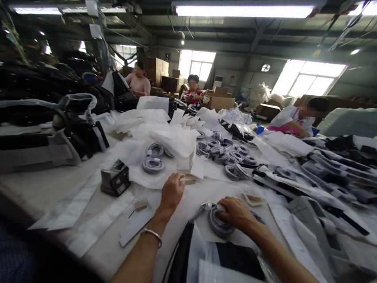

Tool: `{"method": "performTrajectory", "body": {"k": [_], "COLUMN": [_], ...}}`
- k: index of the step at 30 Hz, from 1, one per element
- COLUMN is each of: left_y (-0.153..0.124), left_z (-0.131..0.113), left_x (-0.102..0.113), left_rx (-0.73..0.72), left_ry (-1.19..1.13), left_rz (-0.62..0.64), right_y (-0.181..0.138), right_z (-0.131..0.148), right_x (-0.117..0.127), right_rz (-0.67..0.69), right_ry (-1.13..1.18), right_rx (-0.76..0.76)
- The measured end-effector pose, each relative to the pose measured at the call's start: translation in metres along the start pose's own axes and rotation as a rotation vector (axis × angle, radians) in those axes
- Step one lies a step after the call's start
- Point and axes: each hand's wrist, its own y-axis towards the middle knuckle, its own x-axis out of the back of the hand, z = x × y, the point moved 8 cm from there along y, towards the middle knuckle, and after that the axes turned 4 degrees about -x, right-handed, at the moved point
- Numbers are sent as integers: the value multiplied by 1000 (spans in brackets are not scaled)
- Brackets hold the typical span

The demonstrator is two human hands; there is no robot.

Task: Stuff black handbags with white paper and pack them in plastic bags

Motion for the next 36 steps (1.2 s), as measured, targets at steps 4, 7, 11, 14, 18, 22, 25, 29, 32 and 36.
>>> {"method": "performTrajectory", "body": {"k": [4,7,11,14,18,22,25,29,32,36], "left_y": [-11,-15,-14,-10,0,3,0,-7,-16,-38], "left_z": [-5,-3,-7,-12,-5,22,40,29,5,-9], "left_x": [-36,-45,-43,-35,-1,46,64,54,38,46], "left_rx": [-108,-129,-123,-92,7,189,290,228,115,54], "left_ry": [138,214,250,238,254,381,474,513,492,509], "left_rz": [213,281,324,337,256,166,178,228,278,288], "right_y": [-2,-9,-17,-20,-34,-70,-96,-105,-103,-104], "right_z": [-2,13,46,71,105,141,162,169,168,168], "right_x": [3,12,14,14,15,21,15,-2,-9,-8], "right_rz": [-10,-36,-6,-20,31,129,211,243,218,181], "right_ry": [62,151,233,255,259,302,366,363,313,310], "right_rx": [-12,27,140,212,264,342,443,482,493,499]}}
